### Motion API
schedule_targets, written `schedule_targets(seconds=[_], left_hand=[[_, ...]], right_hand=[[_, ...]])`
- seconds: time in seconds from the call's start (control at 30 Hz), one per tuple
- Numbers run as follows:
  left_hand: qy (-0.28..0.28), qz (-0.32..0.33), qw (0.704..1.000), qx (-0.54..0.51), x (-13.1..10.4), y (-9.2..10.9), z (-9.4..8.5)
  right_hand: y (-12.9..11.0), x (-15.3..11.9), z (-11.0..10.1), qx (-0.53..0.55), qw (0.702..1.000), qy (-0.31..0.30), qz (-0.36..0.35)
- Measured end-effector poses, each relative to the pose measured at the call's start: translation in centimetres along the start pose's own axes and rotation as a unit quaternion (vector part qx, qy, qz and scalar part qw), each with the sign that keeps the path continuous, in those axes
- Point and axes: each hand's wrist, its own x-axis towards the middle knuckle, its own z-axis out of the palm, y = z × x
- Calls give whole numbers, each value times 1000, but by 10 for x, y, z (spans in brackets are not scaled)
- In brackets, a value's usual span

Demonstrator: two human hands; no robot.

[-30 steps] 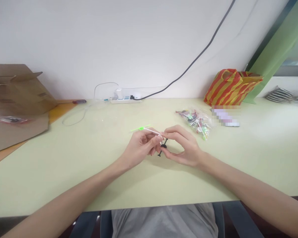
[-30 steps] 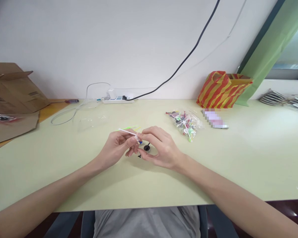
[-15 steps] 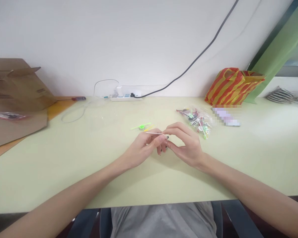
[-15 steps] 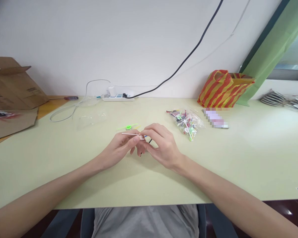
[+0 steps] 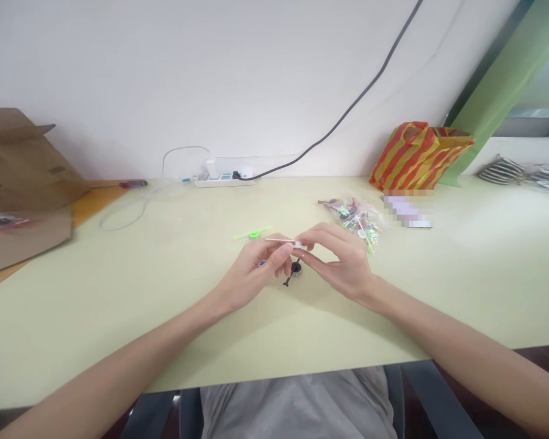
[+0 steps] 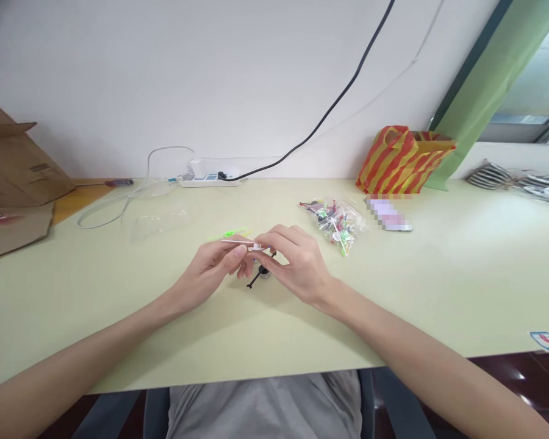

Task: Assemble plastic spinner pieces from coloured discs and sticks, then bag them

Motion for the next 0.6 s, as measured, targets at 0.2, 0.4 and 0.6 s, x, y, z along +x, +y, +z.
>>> schedule_targets(seconds=[0.2, 0.4, 0.6], left_hand=[[57, 23, 981, 186, 2, -9, -10], [70, 169, 913, 364, 3, -23, -19], [128, 111, 908, 383, 3, -22, -20]], right_hand=[[29, 5, -14, -68, 994, -38, 69], [49, 11, -30, -98, 991, -70, 59], [51, 12, -32, -57, 993, -104, -9]])
